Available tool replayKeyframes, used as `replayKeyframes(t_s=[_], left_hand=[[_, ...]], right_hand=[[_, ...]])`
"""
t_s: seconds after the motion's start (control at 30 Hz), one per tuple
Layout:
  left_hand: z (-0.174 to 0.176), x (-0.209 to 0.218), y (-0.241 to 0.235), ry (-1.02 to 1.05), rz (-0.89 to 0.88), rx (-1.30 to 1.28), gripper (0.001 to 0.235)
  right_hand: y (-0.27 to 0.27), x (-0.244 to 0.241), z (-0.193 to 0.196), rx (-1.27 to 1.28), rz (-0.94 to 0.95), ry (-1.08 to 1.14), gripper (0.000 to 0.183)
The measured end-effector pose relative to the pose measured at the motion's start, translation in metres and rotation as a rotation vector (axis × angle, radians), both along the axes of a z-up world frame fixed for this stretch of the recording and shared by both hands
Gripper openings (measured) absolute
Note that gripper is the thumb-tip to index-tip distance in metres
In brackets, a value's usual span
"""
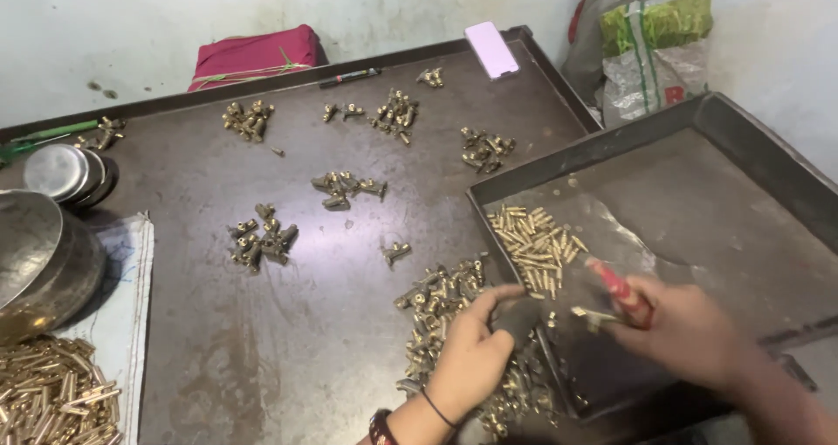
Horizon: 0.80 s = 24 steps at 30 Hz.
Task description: The person picks up small brass fittings one at a time from the workbench, holds each against a dark pad on their finger, works on it with a red-handled hand tool, and places it into a metal tray. The tray of processed fittings gradually accumulates as the pile on the bench is worked through.
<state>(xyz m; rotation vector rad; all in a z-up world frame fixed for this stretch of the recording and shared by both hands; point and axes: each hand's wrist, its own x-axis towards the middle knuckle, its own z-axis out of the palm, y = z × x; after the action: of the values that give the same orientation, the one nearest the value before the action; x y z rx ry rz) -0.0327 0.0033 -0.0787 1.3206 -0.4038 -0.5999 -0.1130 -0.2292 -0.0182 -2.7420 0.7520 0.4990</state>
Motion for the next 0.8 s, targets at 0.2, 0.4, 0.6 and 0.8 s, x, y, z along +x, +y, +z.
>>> replayKeyframes(t_s=[0.2,0.4,0.6,0.8], left_hand=[[0.011,-0.010,-0.013,0.130,-0.129,-0.291,0.037],[0.056,-0.002,0.007,0.321,-0.009,-0.348,0.046],[0.051,-0.008,0.009,0.152,-0.066,-0.326,0.036],[0.052,-0.010,0.012,0.002,-0.258,-0.327,0.025]], right_hand=[[0.046,-0.026,-0.037,0.742,-0.160,-0.639,0.030],[0.066,-0.038,-0.005,0.634,-0.181,-0.349,0.032],[0.071,-0.040,0.006,0.552,-0.131,-0.115,0.038],[0.063,-0.036,-0.077,0.325,0.083,-0.313,0.036]])
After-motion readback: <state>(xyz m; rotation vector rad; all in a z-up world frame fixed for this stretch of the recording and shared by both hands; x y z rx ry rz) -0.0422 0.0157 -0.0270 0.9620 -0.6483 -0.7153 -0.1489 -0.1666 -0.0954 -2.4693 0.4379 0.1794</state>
